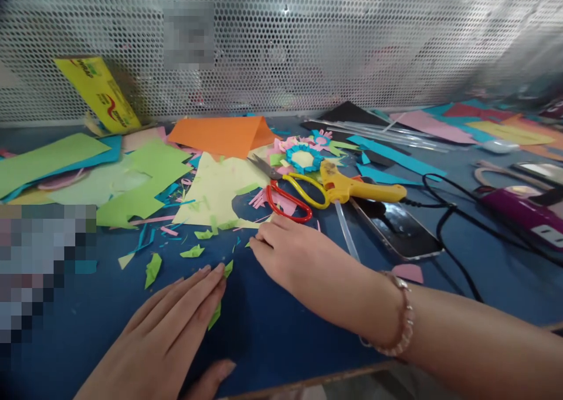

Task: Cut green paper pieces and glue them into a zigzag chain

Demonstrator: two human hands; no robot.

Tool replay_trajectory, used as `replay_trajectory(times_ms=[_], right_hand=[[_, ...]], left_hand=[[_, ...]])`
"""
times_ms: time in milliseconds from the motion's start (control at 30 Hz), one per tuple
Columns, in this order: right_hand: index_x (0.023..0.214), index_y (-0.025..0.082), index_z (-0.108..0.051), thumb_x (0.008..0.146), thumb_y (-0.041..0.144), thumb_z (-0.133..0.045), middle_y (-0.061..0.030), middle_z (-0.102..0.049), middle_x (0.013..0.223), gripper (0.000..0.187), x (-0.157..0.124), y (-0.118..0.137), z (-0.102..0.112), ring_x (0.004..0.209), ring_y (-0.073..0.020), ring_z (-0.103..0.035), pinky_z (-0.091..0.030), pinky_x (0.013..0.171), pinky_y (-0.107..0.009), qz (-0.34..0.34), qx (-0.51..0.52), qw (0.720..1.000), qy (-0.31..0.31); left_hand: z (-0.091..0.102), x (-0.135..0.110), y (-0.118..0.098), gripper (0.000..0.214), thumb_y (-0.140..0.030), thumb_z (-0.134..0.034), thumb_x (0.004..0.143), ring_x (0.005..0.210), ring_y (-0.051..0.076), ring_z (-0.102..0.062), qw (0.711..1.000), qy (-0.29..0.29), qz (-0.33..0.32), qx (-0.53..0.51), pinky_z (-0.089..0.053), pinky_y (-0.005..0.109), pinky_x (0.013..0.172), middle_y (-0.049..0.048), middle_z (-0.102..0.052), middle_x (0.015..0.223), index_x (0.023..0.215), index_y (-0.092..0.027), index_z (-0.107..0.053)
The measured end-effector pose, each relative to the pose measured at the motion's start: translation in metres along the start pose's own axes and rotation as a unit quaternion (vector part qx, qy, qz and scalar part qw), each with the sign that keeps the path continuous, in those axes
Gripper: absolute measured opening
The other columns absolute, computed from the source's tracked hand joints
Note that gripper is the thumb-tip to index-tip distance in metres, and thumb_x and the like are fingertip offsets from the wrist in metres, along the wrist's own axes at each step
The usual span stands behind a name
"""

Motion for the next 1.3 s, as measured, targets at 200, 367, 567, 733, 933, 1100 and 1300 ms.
replay_trajectory(times_ms=[200,367,567,733,933,1100,1300], right_hand=[[0.093,0.012,-0.062,0.086,0.006,-0.038,-0.0086,-0.061,0.08,0.025,-0.001,0.002,0.002,0.077,-0.0172,-0.053,-0.044,0.069,-0.03,0.02,-0.055,0.997,-0.039],[0.089,0.011,-0.064,0.09,0.008,-0.03,-0.0077,-0.061,0.076,0.034,0.003,0.012,0.011,0.07,-0.015,-0.054,-0.042,0.062,-0.026,0.04,-0.029,0.996,-0.074],[0.092,0.01,-0.065,0.089,0.008,-0.029,-0.0083,-0.063,0.078,0.035,0.004,0.022,0.008,0.071,-0.0169,-0.056,-0.043,0.058,-0.028,0.039,-0.035,0.995,-0.081],[0.097,0.009,-0.064,0.089,0.008,-0.032,-0.0087,-0.066,0.084,0.033,0.002,0.023,0.005,0.077,-0.0178,-0.057,-0.045,0.064,-0.029,0.062,-0.048,0.993,-0.086],[0.099,0.009,-0.062,0.089,0.01,-0.033,-0.0095,-0.066,0.089,0.031,0.001,0.022,0.003,0.081,-0.0178,-0.057,-0.047,0.067,-0.03,0.068,-0.039,0.994,-0.074],[0.096,0.011,-0.063,0.088,0.009,-0.035,-0.0103,-0.065,0.09,0.029,0.002,0.022,0.001,0.082,-0.0182,-0.058,-0.048,0.065,-0.03,0.088,-0.025,0.994,-0.057],[0.098,0.012,-0.063,0.088,0.01,-0.034,-0.0099,-0.066,0.093,0.031,0.001,0.02,0.001,0.085,-0.0189,-0.058,-0.05,0.07,-0.031,0.091,-0.01,0.995,-0.038]], left_hand=[[-0.002,-0.001,0.001,0.05,-0.046,-0.042,0.085,0.115,0.02,-0.051,1.0,0.004,-0.018,0.016,-0.045,0.028,0.09,0.0075,-0.056,0.127,0.121,-0.013,-0.054],[-0.004,0.0,0.001,0.049,-0.046,-0.042,0.085,0.115,0.021,-0.051,0.999,0.006,-0.025,0.02,-0.045,0.029,0.091,0.0078,-0.057,0.126,0.119,-0.014,-0.056],[-0.003,0.0,0.002,0.048,-0.044,-0.043,0.085,0.117,0.021,-0.049,0.999,0.004,-0.032,0.003,-0.045,0.028,0.091,0.0082,-0.056,0.127,0.12,-0.013,-0.055],[-0.004,0.0,0.003,0.047,-0.042,-0.043,0.086,0.119,0.022,-0.048,0.999,0.01,-0.03,-0.004,-0.043,0.028,0.092,0.0085,-0.054,0.129,0.121,-0.013,-0.054],[-0.004,-0.001,0.002,0.047,-0.043,-0.041,0.086,0.119,0.022,-0.048,0.999,0.015,-0.032,0.005,-0.043,0.029,0.093,0.0076,-0.052,0.131,0.121,-0.014,-0.054],[-0.004,-0.001,0.002,0.047,-0.043,-0.042,0.086,0.118,0.022,-0.048,0.999,0.017,-0.026,-0.008,-0.044,0.029,0.092,0.0084,-0.054,0.129,0.121,-0.014,-0.055],[-0.004,-0.001,0.002,0.047,-0.043,-0.042,0.086,0.118,0.022,-0.049,1.0,0.017,-0.024,-0.007,-0.044,0.029,0.092,0.0087,-0.055,0.128,0.12,-0.014,-0.055]])
Point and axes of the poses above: each hand's wrist, its own x-axis towards the middle knuckle, its own z-axis out of the back of the hand, y = z × x, the point moved 4 cm from there along x, towards the middle knuckle
